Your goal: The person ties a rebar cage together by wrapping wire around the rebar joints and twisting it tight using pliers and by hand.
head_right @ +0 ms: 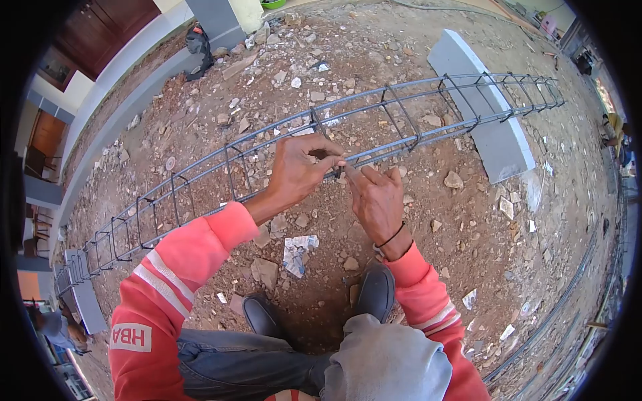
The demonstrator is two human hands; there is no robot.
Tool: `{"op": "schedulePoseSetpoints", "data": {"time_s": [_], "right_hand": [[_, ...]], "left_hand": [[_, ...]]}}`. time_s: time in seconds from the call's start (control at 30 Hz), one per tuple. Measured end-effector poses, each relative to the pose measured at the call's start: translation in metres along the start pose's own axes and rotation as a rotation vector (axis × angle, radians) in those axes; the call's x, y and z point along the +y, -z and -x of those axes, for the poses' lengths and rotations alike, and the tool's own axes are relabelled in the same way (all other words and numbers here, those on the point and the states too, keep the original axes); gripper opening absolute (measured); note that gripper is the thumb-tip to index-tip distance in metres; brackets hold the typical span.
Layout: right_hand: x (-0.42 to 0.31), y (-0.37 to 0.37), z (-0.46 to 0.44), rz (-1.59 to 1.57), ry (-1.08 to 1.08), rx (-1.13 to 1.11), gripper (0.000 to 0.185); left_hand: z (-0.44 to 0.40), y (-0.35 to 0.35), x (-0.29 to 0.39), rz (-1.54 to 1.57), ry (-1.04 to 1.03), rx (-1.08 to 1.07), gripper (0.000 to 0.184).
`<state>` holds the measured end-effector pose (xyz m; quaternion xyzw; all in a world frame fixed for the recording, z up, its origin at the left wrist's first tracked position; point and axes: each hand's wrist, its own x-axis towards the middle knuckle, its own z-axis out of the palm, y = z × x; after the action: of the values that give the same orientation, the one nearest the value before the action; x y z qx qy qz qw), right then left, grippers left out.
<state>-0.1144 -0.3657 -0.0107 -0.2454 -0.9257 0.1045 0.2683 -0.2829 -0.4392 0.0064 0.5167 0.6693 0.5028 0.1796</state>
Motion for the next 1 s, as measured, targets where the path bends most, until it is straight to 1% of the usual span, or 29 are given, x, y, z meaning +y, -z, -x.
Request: {"op": "schedulePoseSetpoints", "data": {"time_s": [0.07,0.1,0.17,0.2,0.27,0.3,0.33,0.37,0.4,0.43,0.47,0.5,0.53,0.57,0.6,0.63,0.67,0.7,0.73,0.77,0.8,0.83,0.9,0.93,0.97,1.0], "right_hand": [[0.009,0.007,-0.004,0.053,0.178,-0.055,0.029],[0.01,0.01,-0.008,0.058,0.172,-0.056,0.029],[0.009,0.017,-0.016,0.055,0.169,-0.206,0.025],[0.011,0.011,-0.013,0.056,0.168,-0.204,0.025],[0.02,-0.012,-0.005,-0.542,-0.073,-0.082,0.02],[0.017,-0.021,0.0,-0.543,-0.073,-0.078,0.02],[0.01,-0.03,0.007,-0.641,-0.135,0.038,0.018],[0.005,-0.035,0.012,-0.738,-0.197,0.153,0.017],[0.002,-0.028,0.011,-0.744,-0.196,0.151,0.017],[-0.006,-0.014,0.009,-0.515,-0.201,0.086,0.016],[-0.014,0.001,0.009,-0.287,-0.205,0.021,0.014],[-0.019,0.015,0.005,-0.294,-0.202,0.022,0.014],[-0.022,0.032,0.001,-0.172,-0.158,-0.061,0.012],[-0.023,0.043,-0.002,-0.048,-0.114,-0.148,0.011],[-0.022,0.049,-0.005,-0.046,-0.107,-0.152,0.011],[-0.02,0.053,-0.008,0.045,-0.029,-0.214,0.009],[-0.021,0.056,-0.013,0.135,0.051,-0.276,0.009],[-0.023,0.059,-0.019,0.136,0.06,-0.283,0.009],[-0.025,0.063,-0.027,0.18,0.188,-0.283,0.008],[-0.027,0.066,-0.035,0.221,0.315,-0.281,0.007],[-0.027,0.07,-0.043,0.221,0.323,-0.283,0.007],[-0.026,0.073,-0.052,0.221,0.352,-0.305,0.008],[-0.017,0.073,-0.066,0.221,0.383,-0.325,0.009],[-0.008,0.07,-0.072,0.091,0.361,-0.236,0.009],[-0.001,0.067,-0.073,-0.039,0.337,-0.147,0.01],[0.001,0.064,-0.071,-0.041,0.338,-0.151,0.01]], "left_hand": [[0.002,-0.001,0.005,0.024,0.026,0.007,0.011],[0.003,-0.002,0.007,0.039,0.056,0.026,0.01],[0.003,-0.003,0.006,0.02,0.044,0.036,0.009],[0.003,-0.004,0.005,-0.003,0.037,0.05,0.008],[0.003,-0.006,0.006,-0.012,0.027,0.059,0.008],[0.003,-0.006,0.006,-0.019,0.022,0.069,0.007],[0.003,-0.007,0.005,-0.022,0.02,0.066,0.007],[0.004,-0.009,0.003,-0.02,-0.031,0.078,0.007],[0.004,-0.009,0.001,-0.021,-0.079,0.092,0.006],[0.007,-0.009,0.002,-0.028,-0.069,0.088,0.006],[0.01,-0.009,0.002,-0.078,-0.109,0.075,0.007],[0.01,-0.007,0.003,-0.128,-0.159,0.07,0.009],[0.011,-0.006,0.002,-0.131,-0.161,0.078,0.009],[0.016,-0.007,-0.001,-0.136,-0.267,0.079,0.012],[0.019,-0.008,-0.002,-0.139,-0.374,0.078,0.015],[0.02,-0.009,-0.004,-0.138,-0.369,0.086,0.015],[0.022,-0.01,-0.005,-0.198,-0.421,0.073,0.017],[0.024,-0.011,-0.006,-0.258,-0.472,0.06,0.02],[0.025,-0.01,-0.006,-0.258,-0.466,0.07,0.02],[0.025,-0.009,-0.007,-0.339,-0.482,0.031,0.021],[0.024,-0.009,-0.007,-0.421,-0.499,-0.009,0.022],[0.025,-0.009,-0.006,-0.423,-0.497,-0.002,0.022],[0.027,-0.011,-0.003,-0.433,-0.429,0.026,0.038],[0.024,-0.012,0.001,-0.433,-0.429,0.029,0.038],[0.02,-0.013,0.005,-0.364,-0.365,0.045,0.047],[0.018,-0.013,0.007,-0.296,-0.299,0.06,0.055]]}}
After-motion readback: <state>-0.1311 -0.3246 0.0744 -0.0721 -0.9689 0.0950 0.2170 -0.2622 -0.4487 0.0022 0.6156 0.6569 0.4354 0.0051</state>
